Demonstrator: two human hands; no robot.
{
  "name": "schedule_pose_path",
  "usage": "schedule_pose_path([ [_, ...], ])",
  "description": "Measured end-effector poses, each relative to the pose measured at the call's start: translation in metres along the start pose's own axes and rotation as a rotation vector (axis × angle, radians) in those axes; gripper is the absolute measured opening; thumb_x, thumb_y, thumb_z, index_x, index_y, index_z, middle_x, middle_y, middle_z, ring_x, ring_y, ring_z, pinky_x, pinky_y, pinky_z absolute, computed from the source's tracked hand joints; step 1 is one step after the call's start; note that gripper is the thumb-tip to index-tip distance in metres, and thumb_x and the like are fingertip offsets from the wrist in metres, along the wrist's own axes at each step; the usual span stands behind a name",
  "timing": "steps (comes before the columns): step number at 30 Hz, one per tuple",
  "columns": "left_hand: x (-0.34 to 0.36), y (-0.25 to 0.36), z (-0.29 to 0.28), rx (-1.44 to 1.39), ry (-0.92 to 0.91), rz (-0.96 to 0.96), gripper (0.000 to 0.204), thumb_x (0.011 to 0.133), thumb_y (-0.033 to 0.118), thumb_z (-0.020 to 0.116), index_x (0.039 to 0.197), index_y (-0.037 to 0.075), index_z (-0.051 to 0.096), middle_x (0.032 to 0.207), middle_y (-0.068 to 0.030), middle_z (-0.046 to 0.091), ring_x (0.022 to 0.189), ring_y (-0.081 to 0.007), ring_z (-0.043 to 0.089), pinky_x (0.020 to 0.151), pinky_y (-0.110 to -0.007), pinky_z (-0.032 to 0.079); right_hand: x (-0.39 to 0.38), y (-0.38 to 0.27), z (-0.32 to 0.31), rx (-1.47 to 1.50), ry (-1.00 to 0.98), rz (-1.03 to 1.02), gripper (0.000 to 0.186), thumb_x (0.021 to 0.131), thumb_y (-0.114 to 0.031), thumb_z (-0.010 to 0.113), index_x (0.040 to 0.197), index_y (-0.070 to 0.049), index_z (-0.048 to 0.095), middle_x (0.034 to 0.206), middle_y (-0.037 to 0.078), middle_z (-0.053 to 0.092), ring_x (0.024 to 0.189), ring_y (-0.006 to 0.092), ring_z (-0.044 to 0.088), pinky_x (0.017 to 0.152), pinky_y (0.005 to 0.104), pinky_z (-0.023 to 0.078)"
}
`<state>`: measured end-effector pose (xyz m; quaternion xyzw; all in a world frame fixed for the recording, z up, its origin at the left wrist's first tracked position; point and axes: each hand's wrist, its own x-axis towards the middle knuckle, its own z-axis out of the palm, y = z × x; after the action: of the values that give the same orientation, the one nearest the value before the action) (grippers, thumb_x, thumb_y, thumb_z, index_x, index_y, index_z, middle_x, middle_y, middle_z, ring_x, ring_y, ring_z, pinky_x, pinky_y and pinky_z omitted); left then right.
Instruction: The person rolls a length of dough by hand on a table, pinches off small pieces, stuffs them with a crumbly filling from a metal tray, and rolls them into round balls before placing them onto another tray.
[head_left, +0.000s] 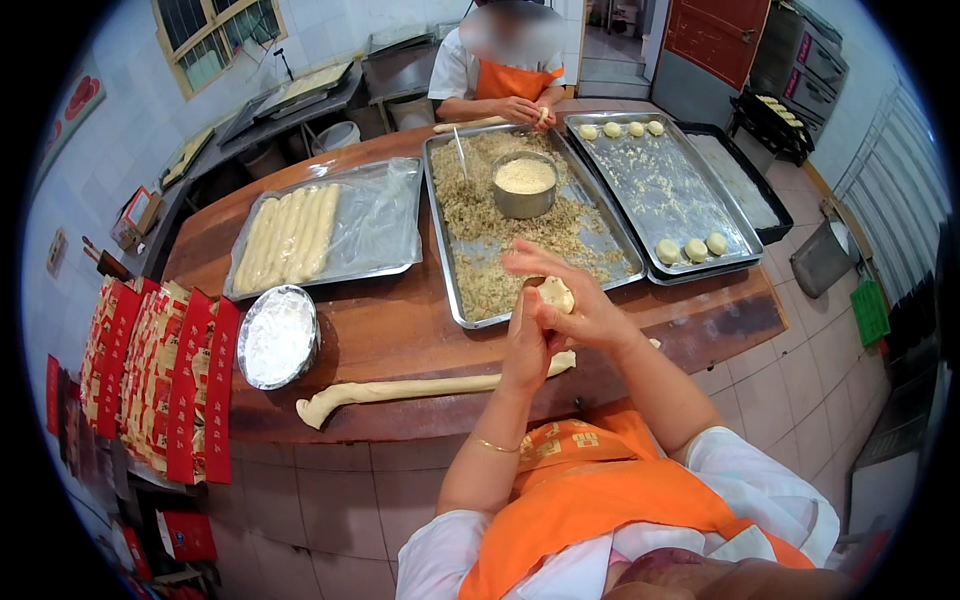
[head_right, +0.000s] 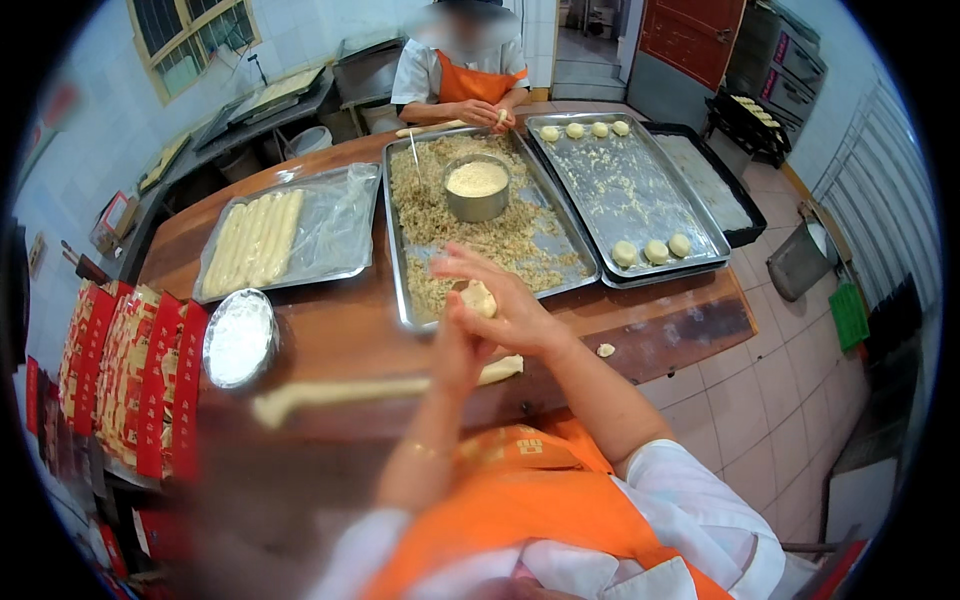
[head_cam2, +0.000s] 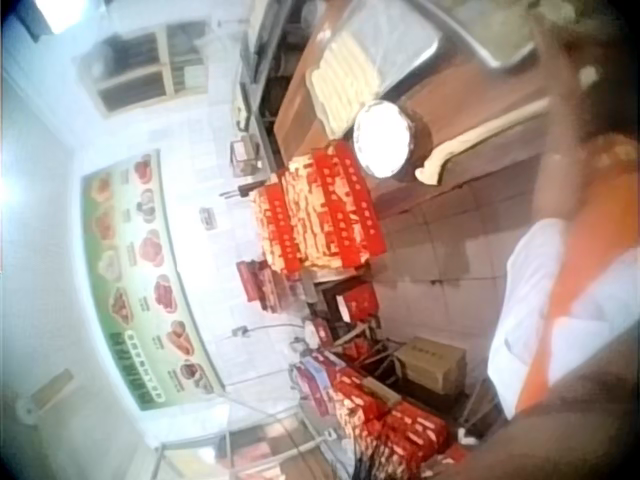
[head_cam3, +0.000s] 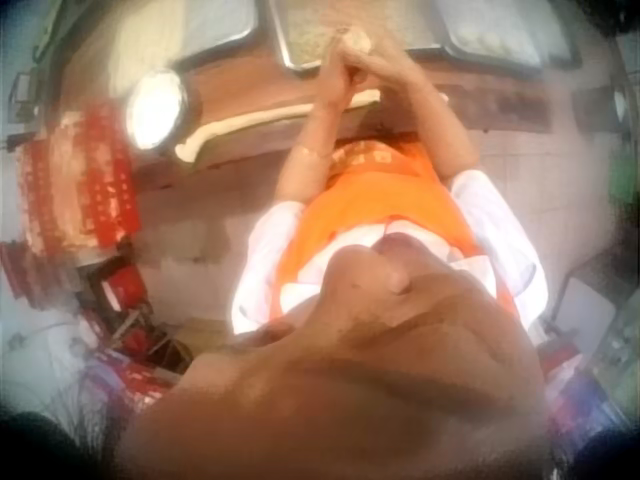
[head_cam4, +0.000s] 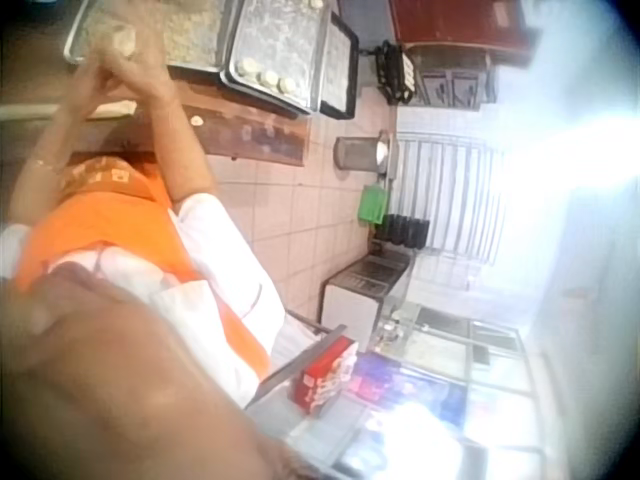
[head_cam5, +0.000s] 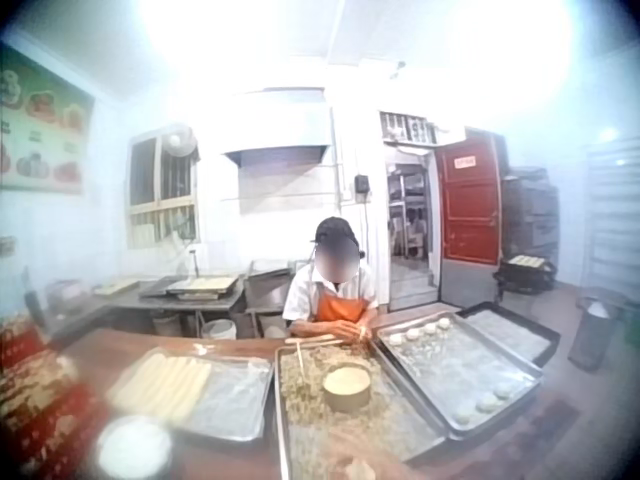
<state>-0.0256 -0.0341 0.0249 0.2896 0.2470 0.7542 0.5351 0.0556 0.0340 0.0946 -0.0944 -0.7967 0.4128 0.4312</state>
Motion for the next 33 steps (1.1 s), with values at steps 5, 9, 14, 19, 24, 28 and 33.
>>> schedule_pose_path([
  [5, 0.000, -0.006, 0.022, 0.038, 0.151, 0.037, 0.049, 0.105, 0.056, 0.037, 0.129, 0.014, 0.046, 0.101, 0.0005, 0.054, 0.081, -0.0078, 0.049, 0.062, -0.023, 0.038, -0.009, 0.017, -0.012, -0.092, -0.152, 0.041, 0.036, 0.100, -0.036, 0.054, 0.109, -0.006, 0.072, 0.121, 0.009, 0.071, 0.133, 0.0287, 0.053, 0.117, 0.0501, 0.028],
  [9, -0.006, 0.000, 0.002, 0.063, -0.024, -0.082, 0.059, 0.103, 0.059, 0.038, 0.143, 0.015, 0.040, 0.132, -0.0032, 0.053, 0.118, -0.0156, 0.057, 0.091, -0.029, 0.050, -0.003, 0.007, -0.014, 0.023, -0.037, 0.073, 0.030, 0.101, -0.029, 0.053, 0.110, -0.008, 0.073, 0.122, 0.007, 0.071, 0.133, 0.0269, 0.053, 0.117, 0.0498, 0.028],
  [14, -0.004, -0.004, -0.018, 0.173, -0.025, -0.035, 0.062, 0.102, 0.062, 0.035, 0.139, 0.012, 0.040, 0.120, -0.0030, 0.052, 0.096, -0.0117, 0.053, 0.074, -0.025, 0.045, -0.003, -0.003, 0.003, 0.064, 0.055, -0.012, 0.038, 0.103, -0.036, 0.050, 0.108, -0.007, 0.073, 0.125, 0.011, 0.069, 0.135, 0.0287, 0.050, 0.119, 0.0498, 0.024],
  [19, -0.001, -0.006, 0.021, 0.230, 0.184, 0.157, 0.061, 0.103, 0.061, 0.032, 0.125, 0.007, 0.047, 0.086, 0.0009, 0.052, 0.057, -0.0036, 0.041, 0.050, -0.019, 0.032, -0.008, 0.018, -0.021, 0.005, -0.272, 0.069, 0.038, 0.102, -0.035, 0.053, 0.121, -0.006, 0.069, 0.139, 0.014, 0.060, 0.145, 0.0304, 0.035, 0.119, 0.0479, 0.022],
  [24, -0.009, 0.006, 0.014, 0.280, 0.047, 0.111, 0.065, 0.101, 0.066, 0.033, 0.117, 0.006, 0.054, 0.079, 0.0015, 0.051, 0.056, -0.0038, 0.042, 0.049, -0.019, 0.031, -0.008, -0.004, -0.005, 0.285, 0.021, 0.106, 0.040, 0.103, -0.038, 0.048, 0.111, -0.008, 0.073, 0.129, 0.011, 0.067, 0.142, 0.0275, 0.041, 0.119, 0.0496, 0.020],
  [28, -0.006, -0.001, -0.001, 0.324, 0.033, 0.091, 0.062, 0.102, 0.063, 0.035, 0.124, 0.006, 0.047, 0.077, 0.0017, 0.050, 0.055, -0.0044, 0.040, 0.049, -0.020, 0.030, -0.006, -0.001, -0.004, 0.072, -0.100, 0.034, 0.048, 0.104, -0.046, 0.044, 0.113, -0.009, 0.073, 0.132, 0.013, 0.064, 0.143, 0.0292, 0.039, 0.120, 0.0510, 0.019],
  [33, -0.008, -0.003, 0.015, 0.271, 0.066, 0.111, 0.067, 0.101, 0.066, 0.033, 0.129, 0.006, 0.045, 0.076, 0.0026, 0.050, 0.055, -0.0037, 0.038, 0.048, -0.020, 0.027, -0.009, 0.013, -0.026, 0.089, -0.291, 0.133, 0.055, 0.104, -0.051, 0.039, 0.117, -0.009, 0.072, 0.141, 0.016, 0.057, 0.148, 0.0349, 0.030, 0.120, 0.0520, 0.017],
])
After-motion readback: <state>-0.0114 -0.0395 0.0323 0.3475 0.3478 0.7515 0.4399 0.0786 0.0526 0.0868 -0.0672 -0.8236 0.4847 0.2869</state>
